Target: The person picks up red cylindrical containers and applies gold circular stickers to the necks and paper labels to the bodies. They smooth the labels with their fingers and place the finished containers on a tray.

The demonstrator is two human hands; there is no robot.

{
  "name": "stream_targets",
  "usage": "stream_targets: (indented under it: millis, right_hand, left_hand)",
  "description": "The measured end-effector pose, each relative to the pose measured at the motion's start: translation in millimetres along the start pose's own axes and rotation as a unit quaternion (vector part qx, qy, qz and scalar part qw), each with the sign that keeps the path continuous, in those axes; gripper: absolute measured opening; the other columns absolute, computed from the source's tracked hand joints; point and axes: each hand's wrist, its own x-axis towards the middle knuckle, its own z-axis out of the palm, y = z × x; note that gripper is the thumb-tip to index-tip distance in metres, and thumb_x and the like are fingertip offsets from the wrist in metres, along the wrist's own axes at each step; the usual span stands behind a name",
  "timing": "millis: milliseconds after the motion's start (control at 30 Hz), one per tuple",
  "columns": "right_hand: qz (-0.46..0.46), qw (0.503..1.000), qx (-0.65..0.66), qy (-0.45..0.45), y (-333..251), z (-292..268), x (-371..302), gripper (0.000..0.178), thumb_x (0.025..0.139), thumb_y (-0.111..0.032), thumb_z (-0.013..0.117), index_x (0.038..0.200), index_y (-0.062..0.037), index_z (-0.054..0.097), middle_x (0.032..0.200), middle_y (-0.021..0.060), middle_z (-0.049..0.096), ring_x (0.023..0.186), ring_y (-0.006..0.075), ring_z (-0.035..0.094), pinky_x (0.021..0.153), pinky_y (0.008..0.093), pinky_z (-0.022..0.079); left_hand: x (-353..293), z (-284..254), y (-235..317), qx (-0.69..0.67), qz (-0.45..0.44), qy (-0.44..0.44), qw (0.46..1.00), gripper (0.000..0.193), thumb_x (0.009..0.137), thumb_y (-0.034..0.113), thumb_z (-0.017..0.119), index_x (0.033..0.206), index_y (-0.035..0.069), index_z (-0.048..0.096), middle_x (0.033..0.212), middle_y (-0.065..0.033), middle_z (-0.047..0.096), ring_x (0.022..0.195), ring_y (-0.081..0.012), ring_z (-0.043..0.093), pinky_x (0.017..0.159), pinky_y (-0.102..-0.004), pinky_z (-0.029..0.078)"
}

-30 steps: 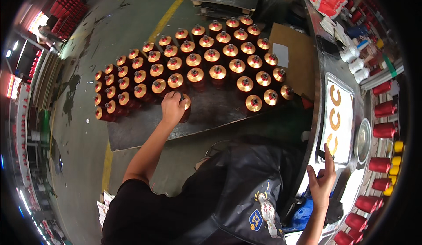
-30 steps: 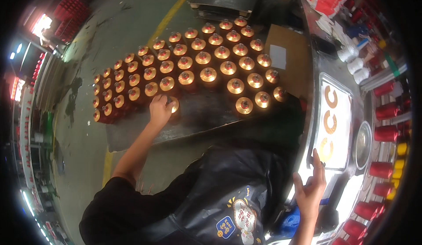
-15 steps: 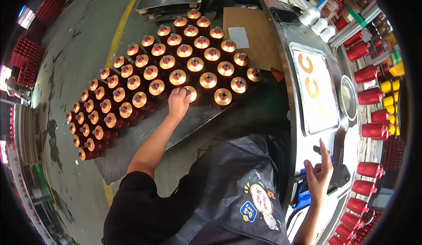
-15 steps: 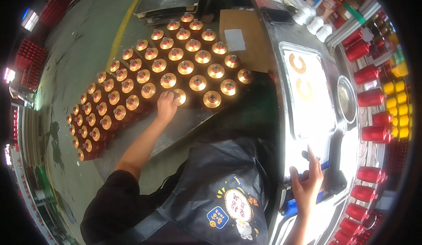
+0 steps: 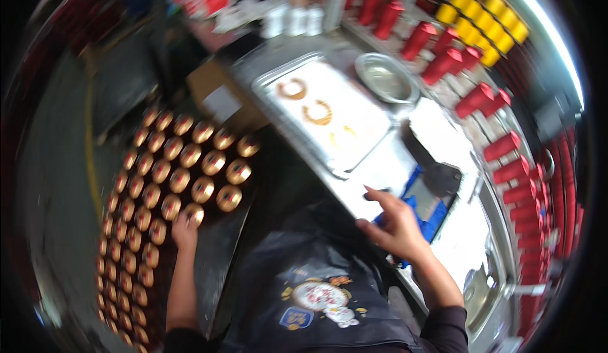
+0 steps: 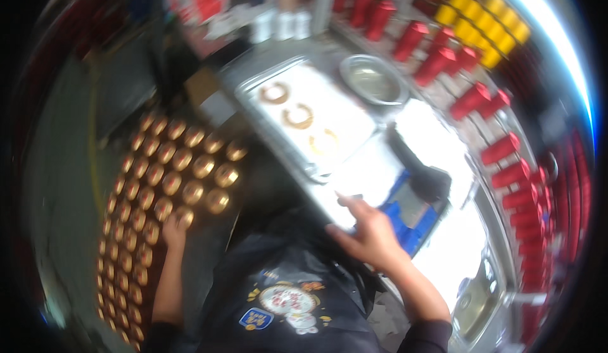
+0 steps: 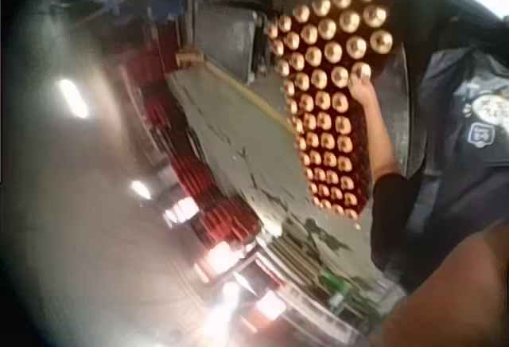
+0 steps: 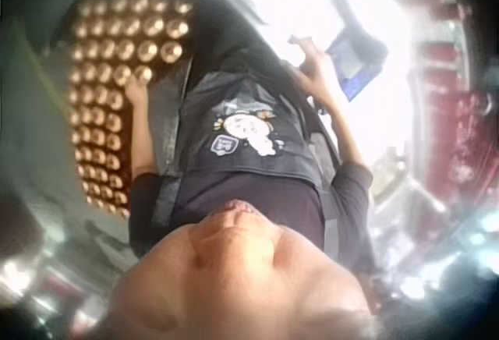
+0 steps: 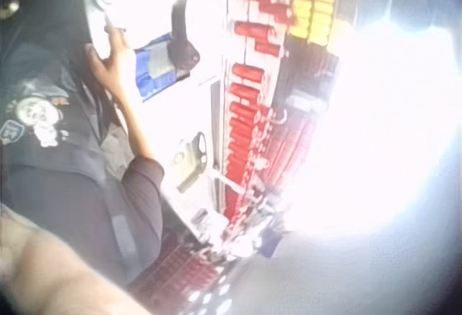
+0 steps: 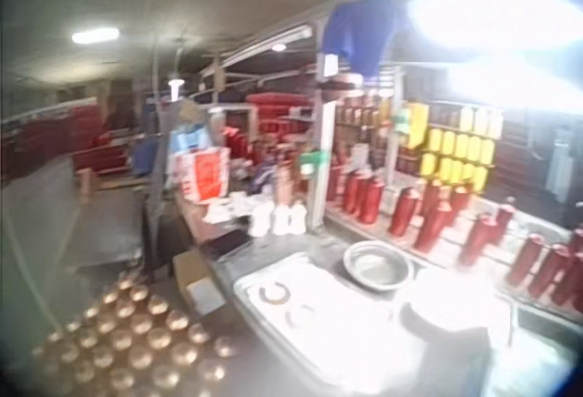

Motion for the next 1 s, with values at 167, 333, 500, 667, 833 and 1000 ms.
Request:
stream_targets:
  millis: [167,333,500,667,833,1000]
  right_hand:
    - [-0.061,0.984,0.158,0.045,9.4,-10.1,-29.3,0.053,0.089,-0.020,0.077,0.139,-0.0072,0.061,0.107,0.0155,0.073,0.064,0.0163,0.063,0.062,0.0325,0.051]
    - [0.126,0.841,0.482,0.210,49.8,-22.9,-68.2,0.038,0.099,-0.031,0.060,0.119,-0.0008,0.071,0.098,0.0058,0.072,0.075,0.0092,0.060,0.069,0.0262,0.050]
    - [0.069,0.651,0.700,0.284,115.9,-18.8,-110.5,0.037,0.095,-0.020,0.063,0.123,0.0045,0.061,0.107,0.0123,0.069,0.098,0.0203,0.068,0.090,0.0341,0.055]
    - [0.038,0.614,0.695,0.373,177.9,1.7,-153.2,0.034,0.090,-0.007,0.062,0.121,0.0075,0.059,0.107,0.0156,0.069,0.099,0.0238,0.070,0.092,0.0365,0.055]
    - [0.055,0.549,0.686,0.473,211.9,4.8,-156.6,0.031,0.091,-0.007,0.059,0.119,0.0055,0.057,0.101,0.0170,0.070,0.089,0.0261,0.072,0.080,0.0410,0.062]
    - [0.087,0.544,0.662,0.507,226.7,-0.9,-147.6,0.030,0.091,-0.006,0.058,0.118,0.0064,0.057,0.099,0.0174,0.069,0.090,0.0251,0.072,0.081,0.0383,0.061]
  left_hand:
    - [8.4,-5.6,28.4,0.128,-0.014,0.098,0.987,0.032,0.090,0.022,0.075,0.100,-0.006,0.063,0.097,-0.0249,0.064,0.093,-0.0441,0.062,0.083,-0.0500,0.050]
    - [69.2,8.9,201.7,-0.243,0.085,0.106,0.961,0.025,0.100,0.012,0.066,0.118,-0.004,0.063,0.109,-0.0101,0.068,0.100,-0.0201,0.064,0.090,-0.0359,0.051]
    - [111.4,76.3,432.6,-0.367,0.363,-0.022,0.856,0.031,0.093,0.003,0.067,0.122,-0.004,0.060,0.125,-0.0156,0.065,0.115,-0.0255,0.062,0.103,-0.0387,0.047]
    - [178.1,189.7,638.5,-0.330,0.469,0.000,0.819,0.040,0.090,0.023,0.074,0.116,-0.005,0.061,0.109,-0.0209,0.067,0.103,-0.0366,0.064,0.092,-0.0434,0.050]
    - [286.0,291.8,800.3,-0.311,0.366,0.026,0.877,0.068,0.079,0.044,0.082,0.117,-0.005,0.054,0.123,-0.0306,0.057,0.112,-0.0441,0.059,0.096,-0.0490,0.048]
    - [316.1,361.5,872.9,-0.225,0.340,-0.008,0.913,0.082,0.068,0.054,0.086,0.117,-0.002,0.051,0.132,-0.0335,0.050,0.117,-0.0513,0.055,0.100,-0.0537,0.048]
